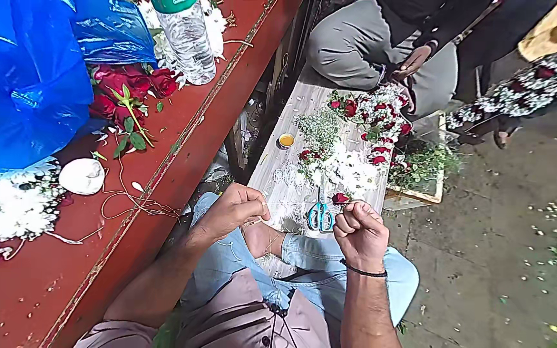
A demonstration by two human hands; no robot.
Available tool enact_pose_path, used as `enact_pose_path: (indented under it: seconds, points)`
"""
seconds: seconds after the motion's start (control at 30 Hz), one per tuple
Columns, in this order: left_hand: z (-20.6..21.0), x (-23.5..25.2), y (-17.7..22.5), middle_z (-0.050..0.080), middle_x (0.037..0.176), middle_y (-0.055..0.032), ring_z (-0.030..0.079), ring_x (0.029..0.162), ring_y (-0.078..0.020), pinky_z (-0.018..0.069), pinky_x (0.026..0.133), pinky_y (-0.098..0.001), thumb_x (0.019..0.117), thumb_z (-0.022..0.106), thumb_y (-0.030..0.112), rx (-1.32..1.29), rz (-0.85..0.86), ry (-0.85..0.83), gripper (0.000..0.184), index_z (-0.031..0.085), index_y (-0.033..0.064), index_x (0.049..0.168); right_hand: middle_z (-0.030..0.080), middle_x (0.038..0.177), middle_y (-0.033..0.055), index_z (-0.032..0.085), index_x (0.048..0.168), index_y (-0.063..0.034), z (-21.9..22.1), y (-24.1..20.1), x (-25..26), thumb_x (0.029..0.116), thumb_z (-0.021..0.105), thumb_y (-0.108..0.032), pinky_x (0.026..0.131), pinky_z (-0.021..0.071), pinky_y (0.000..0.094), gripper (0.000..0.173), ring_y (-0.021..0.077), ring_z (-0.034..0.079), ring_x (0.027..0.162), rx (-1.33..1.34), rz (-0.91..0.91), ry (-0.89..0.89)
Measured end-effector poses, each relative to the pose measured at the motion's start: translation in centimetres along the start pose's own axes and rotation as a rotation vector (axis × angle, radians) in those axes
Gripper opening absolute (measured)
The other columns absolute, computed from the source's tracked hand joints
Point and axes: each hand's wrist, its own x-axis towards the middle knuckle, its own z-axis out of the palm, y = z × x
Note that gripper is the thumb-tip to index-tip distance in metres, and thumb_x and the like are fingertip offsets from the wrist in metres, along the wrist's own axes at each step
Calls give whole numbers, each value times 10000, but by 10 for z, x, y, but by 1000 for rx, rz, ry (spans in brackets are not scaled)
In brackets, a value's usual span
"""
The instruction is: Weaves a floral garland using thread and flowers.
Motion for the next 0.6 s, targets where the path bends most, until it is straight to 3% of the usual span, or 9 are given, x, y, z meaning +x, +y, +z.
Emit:
enact_pose_path:
  seconds: [0.13,0.2,0.27,0.37,0.5,0.6]
  points:
    - [2,1,2,486,479,63,330,414,29,254,414,-162,1024,590,164,9,-55,18,418,670,54,629,438,529,-81,684,889,-64,0,-1,1,1022,524,-112,417,334,189,213,19,392,425,-11,0,-12]
    - [1,0,2,483,488,64,350,423,26,275,430,-157,1061,467,196,-43,-79,2,468,672,60,662,433,527,-82,680,883,-71,-1,0,1,1025,516,-110,415,329,189,220,19,388,422,-8,-1,4]
    - [-3,-1,2,477,525,79,378,463,20,309,467,-153,1031,313,187,-84,-97,-43,480,686,81,747,432,523,-84,677,880,-77,-4,0,2,1027,500,-113,409,330,187,233,19,386,415,-4,0,21]
    - [-7,-3,3,483,551,77,395,495,7,321,492,-171,930,375,90,-35,-111,-82,367,708,72,776,425,525,-85,674,882,-76,-8,2,2,1028,495,-113,414,332,188,234,19,384,419,-4,7,20]
    - [-6,-2,0,565,568,45,451,502,4,361,496,-171,933,409,43,-33,-118,-72,351,711,56,756,433,534,-80,668,887,-71,-10,7,1,1033,493,-112,413,325,184,231,18,387,424,13,12,22]
    - [-4,-1,-2,523,537,54,410,476,9,325,472,-167,933,436,37,-31,-101,-44,335,689,64,714,430,538,-84,669,892,-73,-11,9,1,1037,488,-116,413,322,184,235,20,384,424,16,17,14]
